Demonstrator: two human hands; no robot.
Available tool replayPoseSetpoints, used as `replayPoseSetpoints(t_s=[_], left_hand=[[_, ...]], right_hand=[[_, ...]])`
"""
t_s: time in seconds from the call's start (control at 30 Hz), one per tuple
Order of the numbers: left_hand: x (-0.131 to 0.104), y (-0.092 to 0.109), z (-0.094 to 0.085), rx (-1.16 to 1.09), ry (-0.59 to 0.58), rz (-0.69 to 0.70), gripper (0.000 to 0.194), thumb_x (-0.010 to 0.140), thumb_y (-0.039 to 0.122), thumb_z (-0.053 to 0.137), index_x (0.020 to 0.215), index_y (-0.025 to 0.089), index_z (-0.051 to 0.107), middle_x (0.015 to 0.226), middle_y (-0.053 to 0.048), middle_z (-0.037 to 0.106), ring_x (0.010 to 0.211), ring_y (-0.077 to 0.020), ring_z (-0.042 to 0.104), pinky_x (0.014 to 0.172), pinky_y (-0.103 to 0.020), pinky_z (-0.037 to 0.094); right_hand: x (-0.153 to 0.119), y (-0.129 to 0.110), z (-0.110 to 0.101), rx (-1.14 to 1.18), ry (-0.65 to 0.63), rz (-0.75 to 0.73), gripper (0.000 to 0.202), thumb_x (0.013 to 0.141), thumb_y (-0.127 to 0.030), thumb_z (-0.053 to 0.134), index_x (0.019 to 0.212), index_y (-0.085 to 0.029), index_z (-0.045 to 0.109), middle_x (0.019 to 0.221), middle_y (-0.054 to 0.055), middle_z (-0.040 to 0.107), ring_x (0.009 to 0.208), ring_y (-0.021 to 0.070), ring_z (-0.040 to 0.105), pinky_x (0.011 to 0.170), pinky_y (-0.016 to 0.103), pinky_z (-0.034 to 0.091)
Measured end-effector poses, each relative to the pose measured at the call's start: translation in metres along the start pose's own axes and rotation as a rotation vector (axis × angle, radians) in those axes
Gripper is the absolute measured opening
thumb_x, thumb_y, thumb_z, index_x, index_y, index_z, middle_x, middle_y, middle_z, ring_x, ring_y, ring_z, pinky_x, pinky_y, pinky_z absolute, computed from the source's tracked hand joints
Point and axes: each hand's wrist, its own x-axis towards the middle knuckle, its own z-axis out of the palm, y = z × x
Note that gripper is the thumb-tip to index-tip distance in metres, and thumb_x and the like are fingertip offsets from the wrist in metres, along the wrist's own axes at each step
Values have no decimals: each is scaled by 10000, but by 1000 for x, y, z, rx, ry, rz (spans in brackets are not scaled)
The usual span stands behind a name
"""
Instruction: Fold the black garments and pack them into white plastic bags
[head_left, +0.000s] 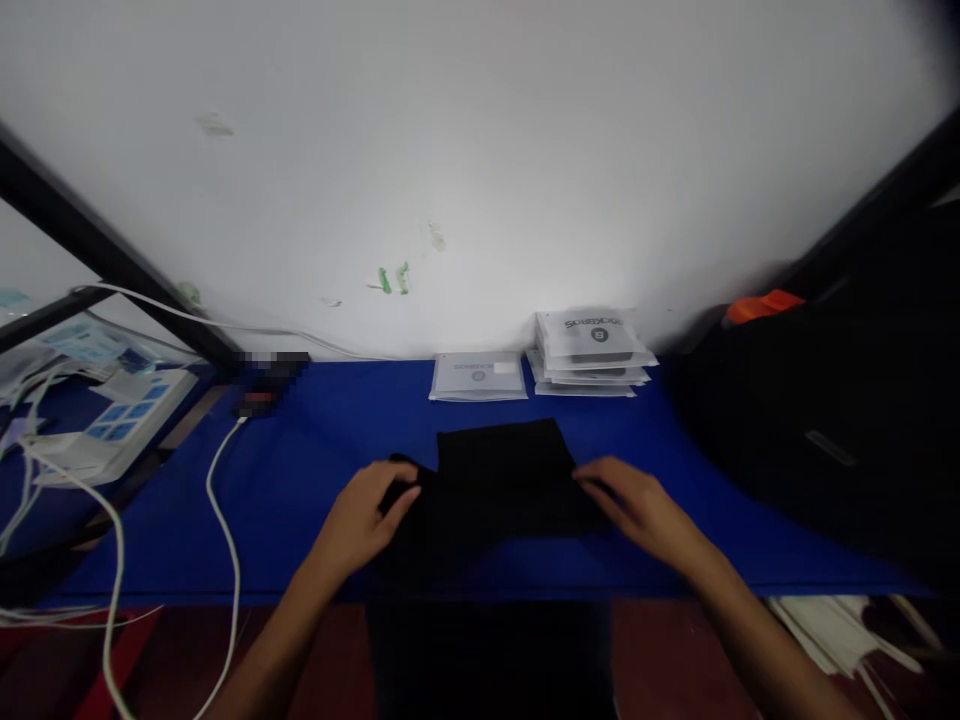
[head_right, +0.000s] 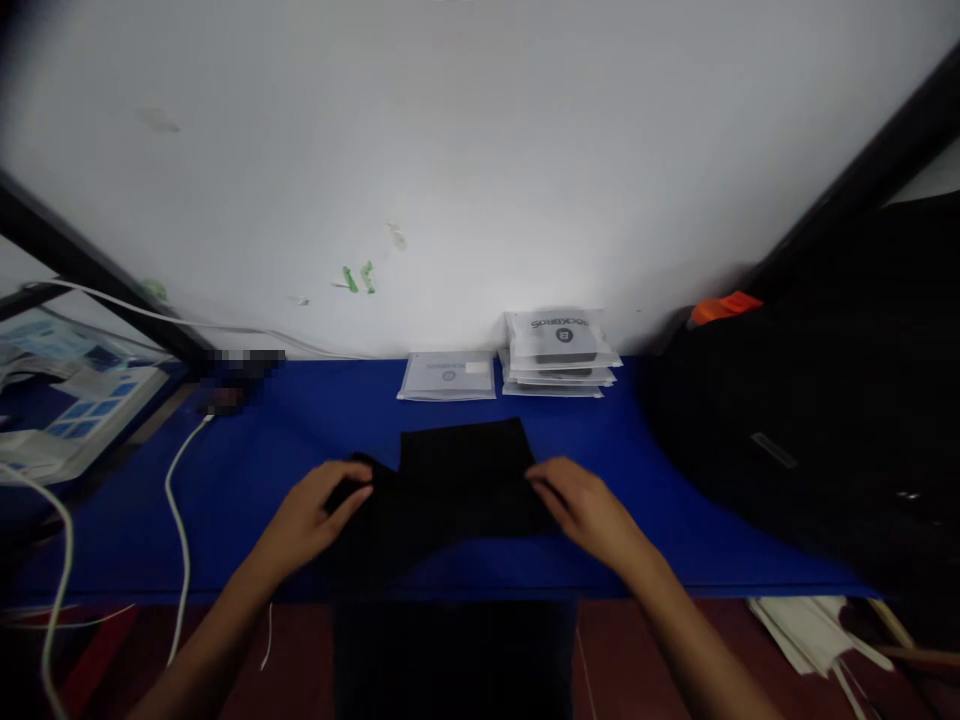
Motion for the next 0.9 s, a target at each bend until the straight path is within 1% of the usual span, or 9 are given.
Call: replayPoseSetpoints(t_s=[0.07, 0.13, 0.27, 0.43, 0.53, 0.6, 0.7, 0.77, 0.9], left_hand=[[35, -5, 12, 68, -29, -8, 340, 943, 380, 570, 1228, 196, 587, 1123, -104, 676, 1045, -275, 641, 906, -444, 519], [65, -8, 26, 135, -76, -26, 417, 875, 383, 661, 1219, 157, 599, 1192, -156, 646, 1089, -332, 617, 899, -503, 510], [95, -5, 35, 126, -158, 56, 97, 826, 180, 673, 922, 181, 657, 1082, -105, 688, 1033, -307, 626, 866, -463, 504], [76, 23, 2, 2, 34, 211, 60, 913, 194, 568, 946, 197, 618, 956, -65, 684, 961, -240, 619, 880, -418, 467], [48, 31, -13, -134, -194, 309, 67, 915, 282, 622, 924, 217, 632, 885, -30, 676, 888, -197, 626, 854, -354, 477], [33, 21, -13, -187, -246, 237, 93, 927, 314, 618, 959, 231, 647, 841, -10, 673, 846, -178, 630, 826, -323, 490], [26, -14, -2, -50, 6, -39, 186, 940, 349, 575, 1046, 214, 646, 890, -47, 677, 865, -217, 623, 815, -369, 498], [30, -40, 6, 113, 84, -210, 374, 854, 413, 663, 1144, 180, 630, 1094, -125, 659, 1038, -307, 581, 890, -474, 476], [40, -64, 12, 110, 27, -366, 275, 760, 380, 712, 955, 192, 666, 1165, -118, 661, 1130, -347, 550, 973, -548, 420]], right_hand=[[31, 23, 8, -108, 133, 6, 255, 976, -265, 495, 1203, -214, 601, 1092, 107, 699, 1033, 265, 668, 906, 466, 562], [58, 44, 22, -161, 103, 8, 361, 962, -286, 517, 1311, -196, 539, 1231, 141, 647, 1164, 290, 604, 979, 514, 512], [88, 63, 34, -133, -30, -53, 291, 917, -197, 546, 1198, -152, 606, 1035, 123, 686, 999, 267, 641, 890, 469, 543], [64, 36, 9, -45, 146, -156, 188, 952, -180, 519, 1106, -189, 626, 977, 96, 657, 934, 239, 601, 829, 429, 516], [33, 18, 0, 32, 75, -223, 121, 927, -195, 590, 1040, -212, 630, 898, 55, 664, 841, 212, 608, 778, 392, 506], [16, 14, 3, 17, 43, -222, 93, 923, -190, 597, 1005, -207, 637, 823, 35, 659, 756, 194, 600, 731, 372, 492], [8, 17, 11, -10, 102, -199, 77, 928, -164, 575, 963, -191, 638, 770, 27, 644, 689, 178, 576, 679, 350, 470], [14, 20, 15, -13, 158, -190, 88, 930, -158, 567, 985, -185, 630, 777, 33, 639, 698, 180, 571, 678, 346, 475], [34, 18, 19, -69, 101, -176, 189, 942, -202, 563, 1125, -181, 609, 945, 84, 668, 885, 223, 612, 804, 385, 515]])
